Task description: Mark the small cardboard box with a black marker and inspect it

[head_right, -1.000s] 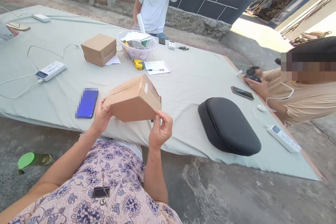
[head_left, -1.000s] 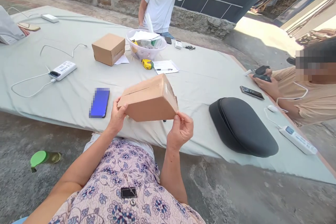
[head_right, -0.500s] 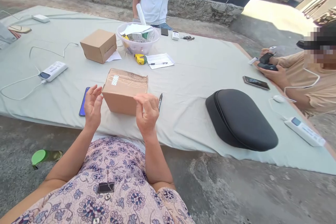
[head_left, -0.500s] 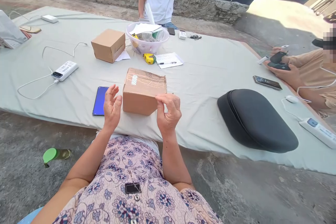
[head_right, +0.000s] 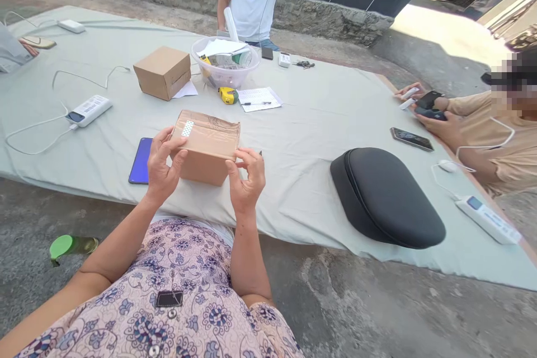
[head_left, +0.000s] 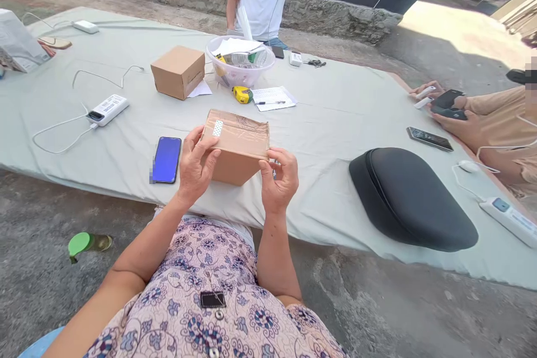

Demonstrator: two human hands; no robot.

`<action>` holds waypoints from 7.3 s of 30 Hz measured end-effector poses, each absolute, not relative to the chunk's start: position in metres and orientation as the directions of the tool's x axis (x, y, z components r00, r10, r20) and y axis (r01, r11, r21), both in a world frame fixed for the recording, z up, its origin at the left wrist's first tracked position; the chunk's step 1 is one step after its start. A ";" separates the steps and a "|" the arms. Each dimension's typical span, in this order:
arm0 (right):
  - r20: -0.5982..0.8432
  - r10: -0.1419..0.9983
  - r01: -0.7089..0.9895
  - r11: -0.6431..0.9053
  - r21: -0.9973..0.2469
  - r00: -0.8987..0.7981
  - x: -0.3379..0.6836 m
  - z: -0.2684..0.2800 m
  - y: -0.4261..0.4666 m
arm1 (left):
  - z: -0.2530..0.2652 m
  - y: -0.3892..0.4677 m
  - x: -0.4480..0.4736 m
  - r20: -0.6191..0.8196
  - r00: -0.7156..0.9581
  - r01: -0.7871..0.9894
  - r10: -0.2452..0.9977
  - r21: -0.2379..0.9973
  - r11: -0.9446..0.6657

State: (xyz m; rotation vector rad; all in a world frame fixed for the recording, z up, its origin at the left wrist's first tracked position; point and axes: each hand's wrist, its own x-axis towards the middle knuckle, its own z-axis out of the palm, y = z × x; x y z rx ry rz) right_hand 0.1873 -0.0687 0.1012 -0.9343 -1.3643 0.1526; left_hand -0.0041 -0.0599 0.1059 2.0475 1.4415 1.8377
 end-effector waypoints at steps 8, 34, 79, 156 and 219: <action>0.752 0.625 0.396 0.648 -0.650 0.212 0.190 0.098 -0.081 | 0.108 -0.051 -0.011 0.687 -0.067 0.477 0.724 0.659 -0.581; 0.699 0.643 0.488 0.523 -0.699 0.311 0.179 0.103 -0.084 | 0.089 -0.077 0.016 0.742 0.143 0.574 0.655 0.477 -0.666; 0.240 0.863 0.098 0.220 -0.971 0.444 0.182 -0.007 -0.060 | 0.063 -0.043 -0.027 0.387 -0.153 0.058 0.909 0.922 -0.383; 0.215 0.859 0.279 0.088 -0.956 0.465 0.199 0.022 -0.069 | 0.052 -0.058 -0.006 0.430 -0.350 0.470 0.832 0.849 -0.241; 0.292 0.825 0.606 -0.076 -0.792 0.485 0.180 0.053 -0.084 | 0.056 -0.068 0.012 0.442 -0.236 0.778 0.865 0.620 -0.104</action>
